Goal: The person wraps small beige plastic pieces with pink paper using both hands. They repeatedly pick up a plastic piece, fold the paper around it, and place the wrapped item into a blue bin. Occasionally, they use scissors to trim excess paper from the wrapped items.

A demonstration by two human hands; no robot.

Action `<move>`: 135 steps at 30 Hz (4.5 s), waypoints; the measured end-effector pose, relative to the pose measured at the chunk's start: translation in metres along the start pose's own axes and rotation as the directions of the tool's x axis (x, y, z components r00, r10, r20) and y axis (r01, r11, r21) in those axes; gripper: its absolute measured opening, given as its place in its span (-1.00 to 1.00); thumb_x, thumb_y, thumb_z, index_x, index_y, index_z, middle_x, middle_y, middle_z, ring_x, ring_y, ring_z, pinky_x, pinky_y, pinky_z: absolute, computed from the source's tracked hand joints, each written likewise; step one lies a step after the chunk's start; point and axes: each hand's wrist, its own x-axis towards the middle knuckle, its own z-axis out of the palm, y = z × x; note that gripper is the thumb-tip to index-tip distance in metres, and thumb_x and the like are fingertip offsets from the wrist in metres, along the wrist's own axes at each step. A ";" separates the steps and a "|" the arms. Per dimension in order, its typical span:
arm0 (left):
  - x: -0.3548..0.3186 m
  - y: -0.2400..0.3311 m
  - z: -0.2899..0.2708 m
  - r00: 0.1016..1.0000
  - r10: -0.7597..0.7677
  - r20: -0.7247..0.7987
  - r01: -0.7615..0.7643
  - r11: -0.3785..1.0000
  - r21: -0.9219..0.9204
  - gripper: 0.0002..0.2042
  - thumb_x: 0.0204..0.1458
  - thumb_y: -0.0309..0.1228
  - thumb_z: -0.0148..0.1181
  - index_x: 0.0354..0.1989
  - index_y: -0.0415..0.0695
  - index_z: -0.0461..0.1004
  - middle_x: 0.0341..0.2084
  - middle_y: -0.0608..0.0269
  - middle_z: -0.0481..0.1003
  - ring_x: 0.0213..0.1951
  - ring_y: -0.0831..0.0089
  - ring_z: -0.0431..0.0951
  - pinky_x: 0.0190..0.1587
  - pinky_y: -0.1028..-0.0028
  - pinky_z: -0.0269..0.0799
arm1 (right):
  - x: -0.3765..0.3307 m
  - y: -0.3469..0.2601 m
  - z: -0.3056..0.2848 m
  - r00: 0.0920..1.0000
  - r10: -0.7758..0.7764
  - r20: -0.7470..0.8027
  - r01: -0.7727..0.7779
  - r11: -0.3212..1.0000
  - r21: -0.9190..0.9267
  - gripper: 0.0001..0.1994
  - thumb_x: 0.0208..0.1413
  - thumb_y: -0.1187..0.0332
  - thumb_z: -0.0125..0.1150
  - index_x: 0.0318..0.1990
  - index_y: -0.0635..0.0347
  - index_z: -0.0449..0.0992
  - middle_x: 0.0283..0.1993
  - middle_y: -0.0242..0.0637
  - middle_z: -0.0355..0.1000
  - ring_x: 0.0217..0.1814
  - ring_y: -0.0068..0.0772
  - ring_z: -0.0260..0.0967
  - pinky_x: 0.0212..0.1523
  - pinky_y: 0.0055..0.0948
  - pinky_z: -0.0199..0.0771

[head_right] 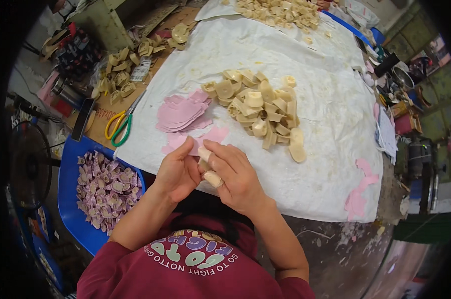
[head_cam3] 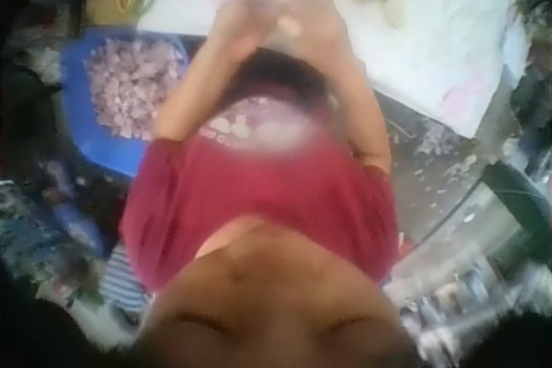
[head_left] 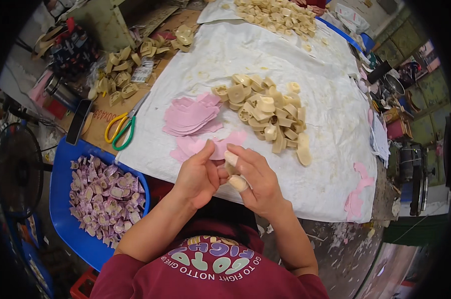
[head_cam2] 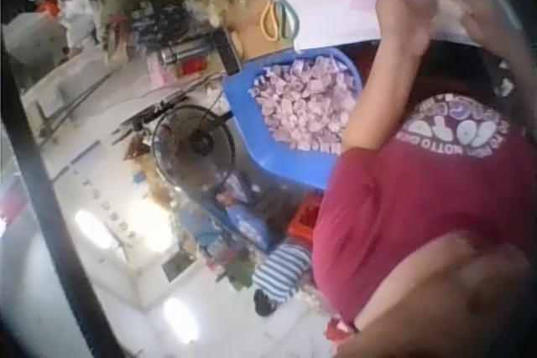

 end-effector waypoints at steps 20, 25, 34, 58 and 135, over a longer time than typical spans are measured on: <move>-0.020 0.030 -0.011 0.912 0.389 -0.130 -0.404 0.906 -0.122 -0.53 0.30 -0.14 -0.18 0.29 -0.13 0.19 0.13 0.16 0.34 0.20 0.39 0.25 0.26 0.36 0.15 | 0.018 -0.048 0.066 0.865 0.500 0.049 -0.409 0.644 0.647 -0.52 -0.01 0.46 0.28 0.10 0.36 0.36 0.04 0.05 0.40 0.00 -0.04 0.43 -0.01 -0.31 0.44; -0.022 0.035 -0.013 0.922 0.376 -0.093 -0.386 0.910 -0.150 -0.53 0.30 -0.13 -0.18 0.28 -0.14 0.22 0.19 0.13 0.29 0.20 0.39 0.28 0.28 0.36 0.11 | 0.038 -0.058 0.060 1.000 0.016 -0.016 -0.014 0.993 0.113 -0.57 0.03 0.51 0.19 0.11 0.36 0.34 -0.01 0.03 0.41 0.00 0.01 0.42 0.01 -0.30 0.43; -0.023 0.010 -0.009 0.944 0.326 0.056 -0.330 0.929 0.164 -0.62 0.24 -0.29 0.02 0.08 -0.35 0.38 -0.08 0.18 0.51 -0.07 0.45 0.50 0.08 0.47 0.34 | 0.040 -0.056 0.027 0.878 0.462 -0.125 -0.176 0.554 0.814 -0.69 0.17 0.49 0.09 0.06 0.34 0.32 -0.10 -0.10 0.48 -0.12 -0.31 0.50 -0.09 -0.38 0.52; -0.045 0.036 0.003 0.936 0.337 0.099 -0.348 0.930 0.123 -0.66 0.23 -0.30 0.04 0.07 -0.28 0.40 -0.01 0.06 0.48 0.01 0.33 0.52 -0.03 0.40 0.55 | 0.033 -0.047 -0.001 0.859 0.489 -0.153 -0.131 0.498 0.857 -0.63 0.08 0.50 0.23 0.04 0.40 0.37 -0.05 -0.01 0.47 -0.06 -0.20 0.50 -0.06 -0.31 0.56; -0.035 0.068 0.011 0.942 -0.081 0.326 -0.232 0.546 0.805 -0.83 0.02 -0.49 0.29 -0.28 -0.22 0.43 -0.45 0.36 0.50 -0.40 0.67 0.46 -0.31 0.63 0.38 | 0.018 -0.048 -0.007 0.993 -0.084 -0.086 0.067 0.981 -0.182 -0.75 -0.34 0.52 0.29 -0.40 0.22 0.41 -0.40 -0.26 0.35 -0.25 -0.20 0.30 -0.15 -0.23 0.12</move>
